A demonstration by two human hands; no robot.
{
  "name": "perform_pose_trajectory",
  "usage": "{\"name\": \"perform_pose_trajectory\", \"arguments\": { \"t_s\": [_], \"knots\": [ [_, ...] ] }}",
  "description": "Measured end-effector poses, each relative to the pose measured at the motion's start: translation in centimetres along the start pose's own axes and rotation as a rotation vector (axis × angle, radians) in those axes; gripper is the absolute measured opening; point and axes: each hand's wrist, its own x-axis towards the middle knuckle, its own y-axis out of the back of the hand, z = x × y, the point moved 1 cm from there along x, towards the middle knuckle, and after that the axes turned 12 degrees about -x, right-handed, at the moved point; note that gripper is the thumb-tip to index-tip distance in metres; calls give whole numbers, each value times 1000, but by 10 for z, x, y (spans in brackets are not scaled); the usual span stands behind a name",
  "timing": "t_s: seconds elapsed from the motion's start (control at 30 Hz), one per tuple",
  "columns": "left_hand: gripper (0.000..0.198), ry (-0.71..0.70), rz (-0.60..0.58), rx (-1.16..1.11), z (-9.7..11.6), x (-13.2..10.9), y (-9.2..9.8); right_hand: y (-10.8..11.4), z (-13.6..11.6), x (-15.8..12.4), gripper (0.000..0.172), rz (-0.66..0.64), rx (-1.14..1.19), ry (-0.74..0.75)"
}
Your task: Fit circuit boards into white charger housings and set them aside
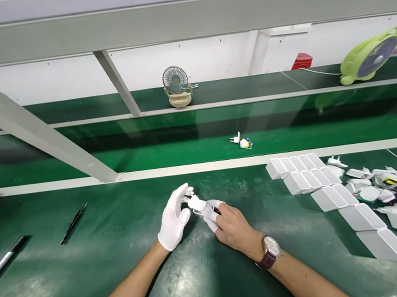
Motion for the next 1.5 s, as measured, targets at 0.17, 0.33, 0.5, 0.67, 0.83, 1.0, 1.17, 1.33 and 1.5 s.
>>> {"name": "perform_pose_trajectory", "arguments": {
  "t_s": [0.17, 0.33, 0.5, 0.67, 0.83, 1.0, 1.17, 1.33, 1.5],
  "knots": [
    [86, -53, -1, 195, 5, -1, -5, 2, 0, 5, 34, 51, 722, -425],
    [80, -201, -165, 410, 9, -7, -25, 1, -5, 9, 43, -97, 1239, -781],
    [78, -213, -136, 451, 4, -11, -29, 1, -11, 11, 50, -144, 1219, -800],
    [78, -239, -142, 443, 0, -11, -26, 3, -13, 12, 46, -176, 1240, -802],
    [76, -197, -135, 448, -1, -11, -26, 1, -12, 10, 46, -198, 1237, -788],
    [75, -181, -127, 462, -2, -11, -26, 1, -11, 10, 46, -189, 1195, -766],
    [77, -245, -152, 508, 1, -12, -27, 2, -11, 13, 44, -161, 1141, -747],
    [75, -313, -238, 544, 12, -11, -31, 0, -11, 9, 48, -265, 1314, -798],
    [34, -313, -192, 556, 22, -17, -32, -1, -8, 4, 68, -250, 1161, -793]
  ]
}}
